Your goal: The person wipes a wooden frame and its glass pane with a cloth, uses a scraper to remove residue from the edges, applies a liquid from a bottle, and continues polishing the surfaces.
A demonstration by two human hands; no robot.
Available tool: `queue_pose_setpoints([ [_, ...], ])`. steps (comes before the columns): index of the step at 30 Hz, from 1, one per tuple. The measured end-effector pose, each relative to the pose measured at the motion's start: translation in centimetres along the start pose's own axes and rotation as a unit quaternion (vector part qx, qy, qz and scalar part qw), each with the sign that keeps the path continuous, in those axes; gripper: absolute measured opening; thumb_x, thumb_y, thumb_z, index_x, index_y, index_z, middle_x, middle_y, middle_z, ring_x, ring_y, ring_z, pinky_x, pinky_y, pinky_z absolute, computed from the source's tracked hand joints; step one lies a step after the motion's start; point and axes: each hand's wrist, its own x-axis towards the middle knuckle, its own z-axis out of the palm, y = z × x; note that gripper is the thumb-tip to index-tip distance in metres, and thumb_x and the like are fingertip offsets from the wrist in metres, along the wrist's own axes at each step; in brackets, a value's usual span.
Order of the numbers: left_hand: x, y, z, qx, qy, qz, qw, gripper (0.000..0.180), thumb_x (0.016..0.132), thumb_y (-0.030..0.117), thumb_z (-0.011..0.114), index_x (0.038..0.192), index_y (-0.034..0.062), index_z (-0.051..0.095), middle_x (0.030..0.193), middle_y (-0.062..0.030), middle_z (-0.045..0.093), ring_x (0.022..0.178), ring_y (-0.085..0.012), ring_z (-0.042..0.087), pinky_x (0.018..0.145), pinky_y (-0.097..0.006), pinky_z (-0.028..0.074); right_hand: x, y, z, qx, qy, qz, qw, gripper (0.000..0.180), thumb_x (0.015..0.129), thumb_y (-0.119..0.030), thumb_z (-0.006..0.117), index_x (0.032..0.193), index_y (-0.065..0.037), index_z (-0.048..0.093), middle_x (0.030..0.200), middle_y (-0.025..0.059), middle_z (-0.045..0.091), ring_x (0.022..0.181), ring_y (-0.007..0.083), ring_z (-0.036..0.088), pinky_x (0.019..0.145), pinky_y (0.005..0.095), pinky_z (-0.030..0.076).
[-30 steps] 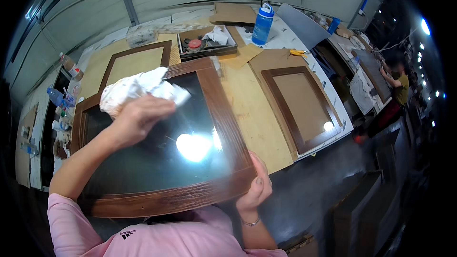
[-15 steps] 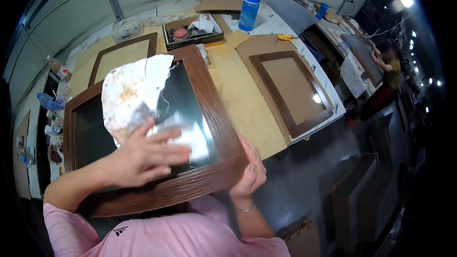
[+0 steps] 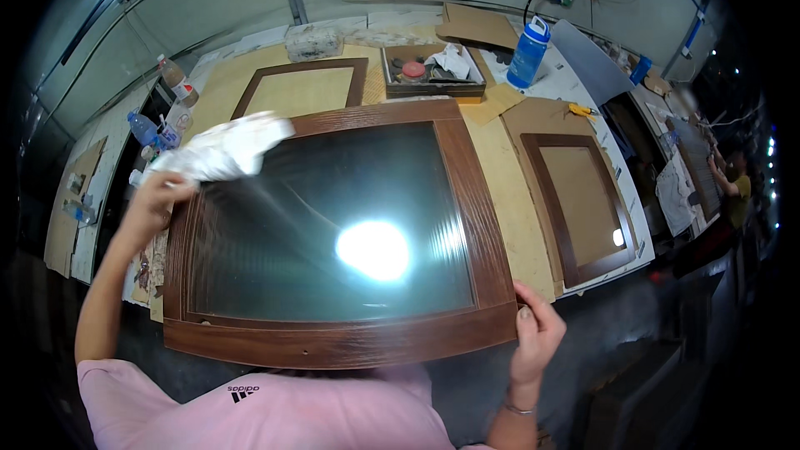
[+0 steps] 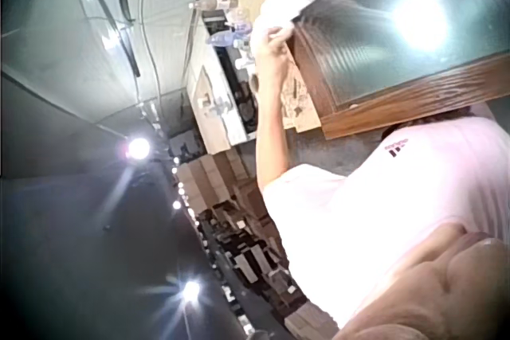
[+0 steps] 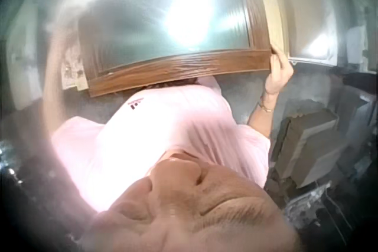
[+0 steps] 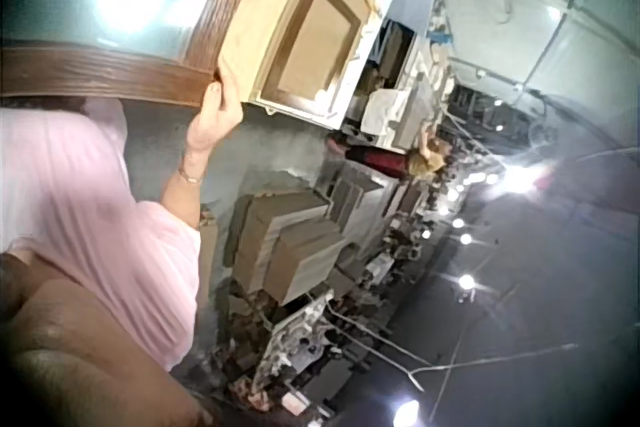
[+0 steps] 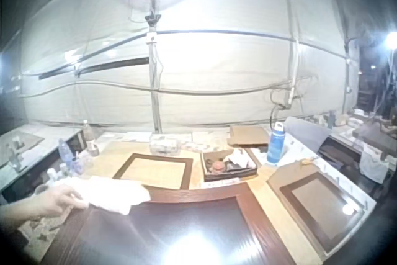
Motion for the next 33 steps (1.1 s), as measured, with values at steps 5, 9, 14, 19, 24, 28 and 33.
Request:
queue_pose_setpoints([
  [5, 2.7, 2.1, -4.7, -0.256, 0.170, -0.079, 0.948, 0.041, 0.080, -0.013, 0.048, 0.112, -0.0028, 0.072, 0.107, -0.0087, 0.066, 0.097, -0.0148, 0.063, 0.089, -0.025, 0.047, 7.6, -1.5, 1.1, -0.096, -0.121, -0.003, 0.988, 0.037, 0.092, -0.013, 0.061, 0.119, 0.012, 0.062, 0.106, 0.0169, 0.070, 0.094, 0.0185, 0.067, 0.083, 0.0296, 0.053],
  [9, 8.7, 15.7, 3.0, -0.295, 0.024, 0.182, 0.938, 0.045, 0.081, -0.010, 0.056, 0.120, 0.0059, 0.070, 0.120, -0.0133, 0.065, 0.114, -0.0263, 0.060, 0.099, -0.037, 0.047, 13.7, -3.0, 4.6, -0.129, -0.242, 0.083, 0.958, 0.057, 0.092, -0.032, 0.067, 0.118, 0.017, 0.055, 0.097, 0.0253, 0.070, 0.087, 0.0250, 0.069, 0.075, 0.0333, 0.054],
  [14, 7.3, 15.1, 6.5, 0.056, -0.082, 0.245, 0.964, 0.061, 0.092, 0.030, 0.067, 0.148, 0.0177, 0.047, 0.156, -0.0002, 0.043, 0.136, -0.0266, 0.045, 0.114, -0.058, 0.031, 13.5, -2.0, 6.7, -0.299, -0.219, -0.009, 0.929, 0.058, 0.093, -0.039, 0.065, 0.104, 0.016, 0.051, 0.078, 0.0359, 0.062, 0.080, 0.0501, 0.064, 0.072, 0.0529, 0.050],
  [19, 12.2, 18.2, 9.5, -0.069, -0.013, 0.248, 0.966, 0.052, 0.087, 0.018, 0.068, 0.137, 0.0054, 0.057, 0.143, -0.0099, 0.054, 0.103, -0.0318, 0.051, 0.098, -0.041, 0.044, 13.8, -1.5, 6.7, -0.285, -0.224, -0.003, 0.932, 0.055, 0.093, -0.039, 0.065, 0.100, 0.013, 0.051, 0.079, 0.0362, 0.061, 0.079, 0.0509, 0.063, 0.071, 0.0532, 0.050],
  [24, 13.2, 20.9, 9.5, -0.127, -0.058, 0.361, 0.922, 0.049, 0.083, 0.015, 0.072, 0.131, 0.0123, 0.064, 0.131, -0.0030, 0.061, 0.087, -0.0274, 0.052, 0.082, -0.039, 0.047, 13.7, -1.8, 6.2, -0.281, -0.217, 0.022, 0.934, 0.053, 0.091, -0.038, 0.066, 0.100, 0.012, 0.051, 0.082, 0.0361, 0.062, 0.083, 0.0504, 0.063, 0.073, 0.0528, 0.050],
  [28, 15.5, 21.4, 10.4, -0.119, -0.020, 0.295, 0.948, 0.042, 0.084, 0.005, 0.066, 0.125, 0.0135, 0.069, 0.119, -0.0027, 0.062, 0.085, -0.0273, 0.053, 0.077, -0.041, 0.045, 13.8, -0.9, 6.5, -0.259, -0.217, -0.007, 0.941, 0.052, 0.092, -0.037, 0.064, 0.100, 0.012, 0.050, 0.082, 0.0354, 0.063, 0.083, 0.0499, 0.064, 0.075, 0.0524, 0.050],
  [33, 14.4, 26.9, 10.0, -0.155, -0.074, 0.393, 0.903, 0.050, 0.075, -0.002, 0.060, 0.121, 0.0148, 0.070, 0.119, -0.0025, 0.060, 0.095, -0.0276, 0.058, 0.079, -0.044, 0.050, 13.8, -1.7, 6.4, -0.276, -0.217, 0.016, 0.936, 0.051, 0.093, -0.037, 0.063, 0.099, 0.012, 0.050, 0.083, 0.0350, 0.063, 0.085, 0.0492, 0.064, 0.078, 0.0513, 0.051],
])
